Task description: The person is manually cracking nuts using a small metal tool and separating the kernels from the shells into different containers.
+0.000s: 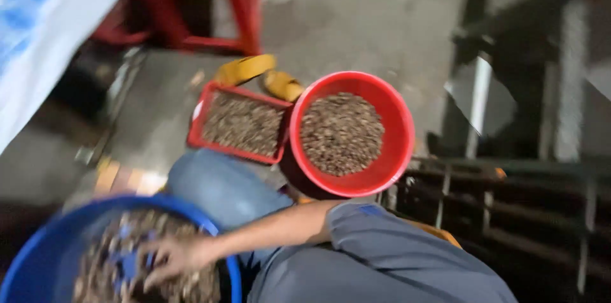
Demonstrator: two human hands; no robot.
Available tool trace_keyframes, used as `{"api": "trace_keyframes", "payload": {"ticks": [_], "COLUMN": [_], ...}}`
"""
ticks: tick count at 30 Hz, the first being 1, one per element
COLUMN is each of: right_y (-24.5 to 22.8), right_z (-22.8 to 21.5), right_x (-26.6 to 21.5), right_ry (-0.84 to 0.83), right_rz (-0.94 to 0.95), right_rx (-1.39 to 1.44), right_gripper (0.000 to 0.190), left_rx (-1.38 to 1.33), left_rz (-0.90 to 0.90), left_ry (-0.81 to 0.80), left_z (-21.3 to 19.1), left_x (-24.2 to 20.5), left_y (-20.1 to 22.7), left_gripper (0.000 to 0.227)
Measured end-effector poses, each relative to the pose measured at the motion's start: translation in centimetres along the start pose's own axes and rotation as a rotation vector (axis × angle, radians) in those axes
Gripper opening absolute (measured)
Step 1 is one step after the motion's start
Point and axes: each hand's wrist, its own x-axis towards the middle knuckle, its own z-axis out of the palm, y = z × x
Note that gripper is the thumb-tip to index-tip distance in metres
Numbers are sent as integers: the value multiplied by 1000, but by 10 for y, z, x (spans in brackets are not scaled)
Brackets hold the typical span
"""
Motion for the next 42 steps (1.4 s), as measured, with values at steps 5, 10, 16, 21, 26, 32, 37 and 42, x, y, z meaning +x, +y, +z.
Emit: {"api": "trace_keyframes", "payload": {"ticks": [5, 10, 16, 21, 26, 32, 37, 42], "right_y": [-47, -42, -33, -41, -74, -13, 130, 79], "right_z": [-4, 7, 4, -4, -59, -162, -308, -243], "right_x": [-13, -14, -6, -10, -57, -147, -273, -221], "right_ry": [16, -5, -102, -24, 337, 489, 404, 470], "right_rz": [-70, 26, 110, 147, -20, 545, 801, 778], "right_rx": [-81, -52, 258, 267, -52, -885, -1141, -1243], "right_gripper": [44, 42, 40, 28, 23, 66, 65, 57], "left_rx": [-28, 237, 119, 85, 84, 149, 211, 209], "left_rz": [-9, -472, -14, 93, 13, -145, -114, -97], "left_ry": [400, 753, 561, 635, 598, 683, 695, 678], "left_z": [99, 127, 94, 85, 51, 12, 5, 6], "left_x": [-3, 10, -19, -21, -37, -62, -75, -72], "left_y": [107, 175, 127, 120, 114, 140, 116, 117], "left_gripper": [28, 43, 25, 19, 18, 22, 16, 18]}}
